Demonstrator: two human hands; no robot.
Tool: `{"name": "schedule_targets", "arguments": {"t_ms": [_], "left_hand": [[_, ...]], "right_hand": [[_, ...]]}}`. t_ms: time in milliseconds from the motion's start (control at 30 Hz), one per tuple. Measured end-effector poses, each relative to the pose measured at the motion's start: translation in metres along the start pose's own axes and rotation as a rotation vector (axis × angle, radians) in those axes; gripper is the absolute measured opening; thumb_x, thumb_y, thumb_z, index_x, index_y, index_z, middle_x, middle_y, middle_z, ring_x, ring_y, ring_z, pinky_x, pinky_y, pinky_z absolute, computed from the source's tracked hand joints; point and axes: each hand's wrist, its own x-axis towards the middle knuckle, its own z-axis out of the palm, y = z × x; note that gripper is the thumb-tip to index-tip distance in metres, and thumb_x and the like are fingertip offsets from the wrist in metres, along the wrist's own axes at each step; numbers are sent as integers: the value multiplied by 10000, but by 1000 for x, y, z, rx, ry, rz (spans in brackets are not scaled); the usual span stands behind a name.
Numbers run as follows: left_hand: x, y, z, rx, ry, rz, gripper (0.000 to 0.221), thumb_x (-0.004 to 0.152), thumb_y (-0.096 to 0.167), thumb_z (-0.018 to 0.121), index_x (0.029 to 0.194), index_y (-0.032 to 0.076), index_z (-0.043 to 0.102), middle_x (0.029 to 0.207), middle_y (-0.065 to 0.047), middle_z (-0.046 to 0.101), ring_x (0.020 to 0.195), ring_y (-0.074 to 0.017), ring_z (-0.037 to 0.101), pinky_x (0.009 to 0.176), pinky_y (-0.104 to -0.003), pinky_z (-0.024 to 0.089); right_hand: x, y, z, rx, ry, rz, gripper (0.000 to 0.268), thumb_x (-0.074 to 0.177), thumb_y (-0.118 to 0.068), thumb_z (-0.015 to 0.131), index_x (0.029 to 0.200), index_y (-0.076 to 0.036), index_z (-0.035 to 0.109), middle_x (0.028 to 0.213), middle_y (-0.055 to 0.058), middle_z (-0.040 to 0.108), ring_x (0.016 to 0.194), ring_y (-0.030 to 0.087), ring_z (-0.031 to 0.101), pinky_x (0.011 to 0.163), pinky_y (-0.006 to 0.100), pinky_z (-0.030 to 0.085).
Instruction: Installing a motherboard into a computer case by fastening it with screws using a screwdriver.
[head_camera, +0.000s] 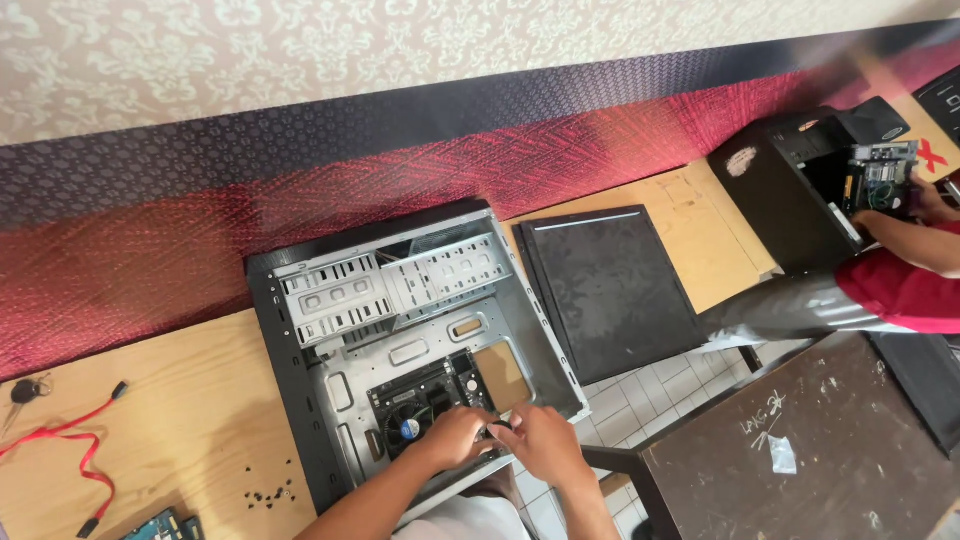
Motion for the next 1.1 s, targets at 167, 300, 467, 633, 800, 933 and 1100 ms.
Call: {"name": "schedule_targets", "arguments": {"t_ms": [167, 300, 467, 633, 800, 933, 1100], "left_hand": [[11, -20, 6, 3, 40, -3, 308, 964, 275, 697, 1231, 125, 732, 1253, -115, 725, 1101, -369, 685, 886, -492, 548], [-3, -7, 2, 17, -9, -1, 467, 989, 375, 648, 1393, 139, 643, 1273, -122, 691, 1113, -370, 646, 880, -497, 521], [3, -10, 6, -19, 51, 39, 441, 935, 459, 725, 1272, 175, 728, 1251, -95, 737, 1099, -346, 699, 876, -477, 556], [13, -37, 26, 53, 99, 45, 421, 956, 269, 693, 1311, 43, 679, 1273, -168, 708, 1112, -404, 683, 904, -513, 558], [3, -17, 10, 47, 97, 49, 419, 939, 400, 718, 1301, 192, 681, 1105, -107, 747, 1016, -362, 697, 845, -477, 543], [-1, -8, 4, -45, 100, 114, 225, 951, 246, 735, 1153, 151, 764, 1193, -103, 746, 1036, -333, 707, 865, -472, 566], [2, -15, 10, -6, 79, 97, 378, 929, 312, 730, 1285, 189, 715, 1295, -73, 716, 1126, -332, 682, 874, -474, 549]], "right_hand": [[3, -3, 3, -141, 49, 63, 648, 985, -743, 451, 716, -172, 600, 677, 14, 642, 720, 281, 627, 594, 423, 439], [-12, -7, -8, 20, -70, -114, 435, 994, -496, 569, 1330, -220, 582, 940, 20, 744, 843, 263, 685, 639, 414, 471], [13, 7, 8, -11, 51, -25, 464, 940, -620, 641, 950, -156, 651, 776, 3, 752, 774, 260, 669, 621, 406, 453], [-9, -22, -15, -6, -14, -78, 415, 969, -590, 564, 1211, -261, 637, 935, -20, 742, 919, 223, 688, 678, 410, 481], [4, -4, 4, 54, 43, -37, 386, 952, -547, 597, 1051, -186, 692, 841, 5, 742, 845, 235, 663, 673, 393, 463], [0, -3, 8, -93, 74, 77, 655, 915, -790, 495, 815, -154, 615, 710, 30, 670, 738, 275, 654, 609, 407, 452], [-19, -11, -12, 91, -45, -21, 363, 977, -496, 582, 1234, -243, 626, 952, 2, 741, 912, 258, 668, 722, 393, 476]]}}
